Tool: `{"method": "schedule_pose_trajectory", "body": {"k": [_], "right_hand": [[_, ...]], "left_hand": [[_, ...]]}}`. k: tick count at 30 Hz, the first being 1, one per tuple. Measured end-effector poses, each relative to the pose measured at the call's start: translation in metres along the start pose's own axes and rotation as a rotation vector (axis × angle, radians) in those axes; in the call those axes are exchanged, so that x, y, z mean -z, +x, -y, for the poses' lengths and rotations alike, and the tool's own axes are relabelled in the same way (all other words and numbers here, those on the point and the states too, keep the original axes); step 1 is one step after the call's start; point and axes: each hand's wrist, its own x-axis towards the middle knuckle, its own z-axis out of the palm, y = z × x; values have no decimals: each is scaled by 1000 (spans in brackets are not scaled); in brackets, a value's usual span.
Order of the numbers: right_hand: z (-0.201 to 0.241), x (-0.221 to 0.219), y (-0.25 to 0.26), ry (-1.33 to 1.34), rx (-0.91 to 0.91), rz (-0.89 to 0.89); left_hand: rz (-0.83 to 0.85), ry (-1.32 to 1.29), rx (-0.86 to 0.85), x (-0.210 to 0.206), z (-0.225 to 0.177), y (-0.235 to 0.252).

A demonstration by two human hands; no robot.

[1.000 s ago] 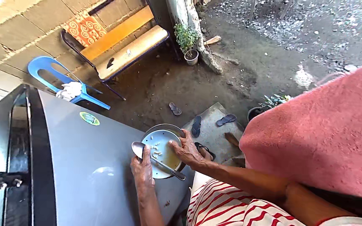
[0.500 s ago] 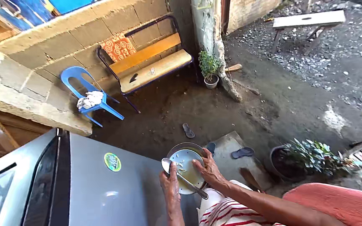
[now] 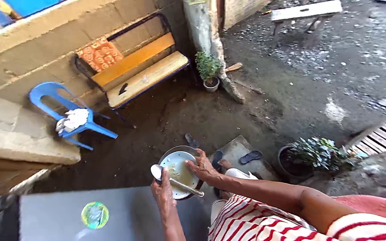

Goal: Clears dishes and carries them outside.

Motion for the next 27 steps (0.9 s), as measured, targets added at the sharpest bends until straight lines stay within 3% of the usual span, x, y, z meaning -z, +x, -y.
{"method": "schedule_pose_trajectory", "body": {"k": [7, 14, 21, 27], "right_hand": [[-7, 19, 15, 23, -42, 5], [-18, 52, 37, 127, -93, -99], [-14, 122, 64, 202, -103, -314], [-18, 199, 97, 321, -99, -538]], "left_hand": [[24, 50, -23, -25, -17, 3], [124, 118, -25, -74, -31, 20], [300, 157, -69, -164, -63, 45], [499, 215, -182, -271, -110, 58]]}}
